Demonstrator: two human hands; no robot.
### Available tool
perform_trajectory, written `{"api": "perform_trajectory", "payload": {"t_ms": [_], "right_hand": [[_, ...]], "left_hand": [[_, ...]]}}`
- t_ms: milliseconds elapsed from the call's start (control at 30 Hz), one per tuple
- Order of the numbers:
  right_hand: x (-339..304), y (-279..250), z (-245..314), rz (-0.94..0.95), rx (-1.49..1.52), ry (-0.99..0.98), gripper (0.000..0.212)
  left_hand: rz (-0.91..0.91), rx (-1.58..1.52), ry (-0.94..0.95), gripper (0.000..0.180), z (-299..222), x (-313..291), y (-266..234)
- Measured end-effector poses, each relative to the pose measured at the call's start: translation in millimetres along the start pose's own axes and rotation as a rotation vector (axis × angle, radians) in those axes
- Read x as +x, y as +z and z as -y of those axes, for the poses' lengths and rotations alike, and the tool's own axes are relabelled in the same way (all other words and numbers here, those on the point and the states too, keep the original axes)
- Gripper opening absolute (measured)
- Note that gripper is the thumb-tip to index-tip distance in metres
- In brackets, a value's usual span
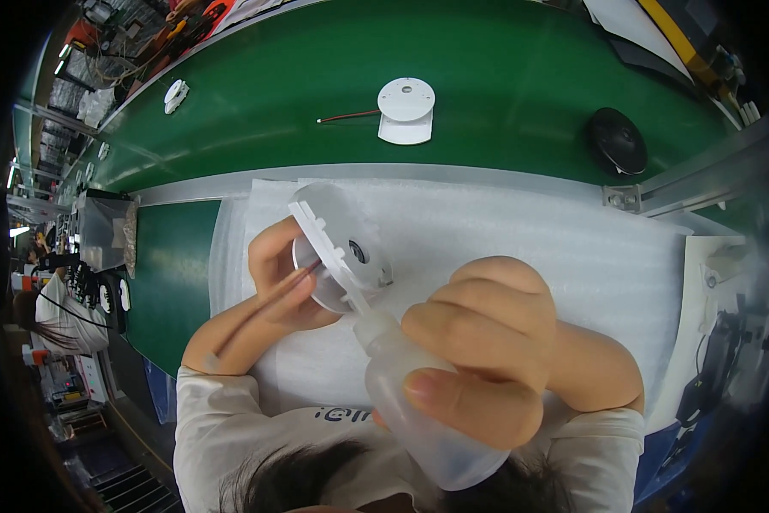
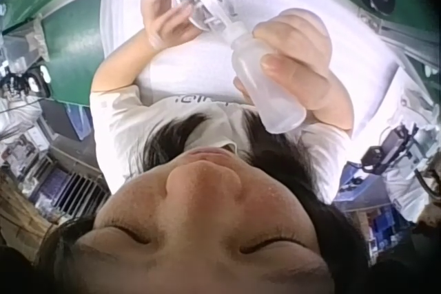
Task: The person applies glue from a squeeze bottle onto small plastic components with wires on a conveyor belt.
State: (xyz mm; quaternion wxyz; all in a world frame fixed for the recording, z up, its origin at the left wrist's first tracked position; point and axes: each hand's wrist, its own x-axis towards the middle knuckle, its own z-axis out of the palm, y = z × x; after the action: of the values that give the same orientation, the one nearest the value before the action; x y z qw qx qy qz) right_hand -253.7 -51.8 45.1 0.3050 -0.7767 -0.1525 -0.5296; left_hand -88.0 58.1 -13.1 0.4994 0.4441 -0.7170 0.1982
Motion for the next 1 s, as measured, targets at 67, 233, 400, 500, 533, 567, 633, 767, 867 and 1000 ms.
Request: {"api": "perform_trajectory", "payload": {"t_ms": [67,233,400,500,533,567,633,767,867,1000], "right_hand": [[-1.4,-2.5,-1.7,0.029,-0.004,-0.023,0.046],[-2.6,-1.4,-1.3,0.015,-0.008,-0.012,0.047],[-4.6,0.9,-2.6,0.004,-0.003,-0.011,0.048],[-5.6,1.4,-3.2,-0.017,0.005,-0.017,0.048],[-5.8,0.9,-3.4,-0.016,0.005,-0.018,0.048],[-5.9,0.4,-3.5,-0.016,0.005,-0.019,0.047],[-6.3,1.7,-4.9,-0.022,0.006,-0.026,0.047],[-6.3,0.1,-6.1,-0.017,0.010,-0.033,0.046],[-6.4,0.3,-6.9,0.004,-0.052,-0.042,0.045],[-9.2,-0.8,-9.3,-0.017,-0.035,-0.053,0.044]], "left_hand": [[-0.018,-0.041,-0.055,0.062,-2.3,0.2,1.9],[-0.075,-0.186,-0.150,0.072,-4.5,1.1,6.8],[-0.067,-0.245,-0.187,0.076,-3.6,2.6,5.3],[0.044,-0.115,-0.213,0.091,-5.8,4.2,-1.2],[0.044,-0.115,-0.213,0.091,-7.3,4.2,-1.0],[0.048,-0.092,-0.239,0.091,-8.9,4.1,-0.7],[0.053,-0.067,-0.264,0.091,-8.6,2.7,-1.2],[0.059,-0.211,-0.314,0.090,-4.8,-2.3,0.2],[0.024,-0.355,-0.393,0.085,-8.1,-5.9,3.1],[-0.001,-0.496,-0.554,0.079,-11.2,-4.6,3.9]]}}
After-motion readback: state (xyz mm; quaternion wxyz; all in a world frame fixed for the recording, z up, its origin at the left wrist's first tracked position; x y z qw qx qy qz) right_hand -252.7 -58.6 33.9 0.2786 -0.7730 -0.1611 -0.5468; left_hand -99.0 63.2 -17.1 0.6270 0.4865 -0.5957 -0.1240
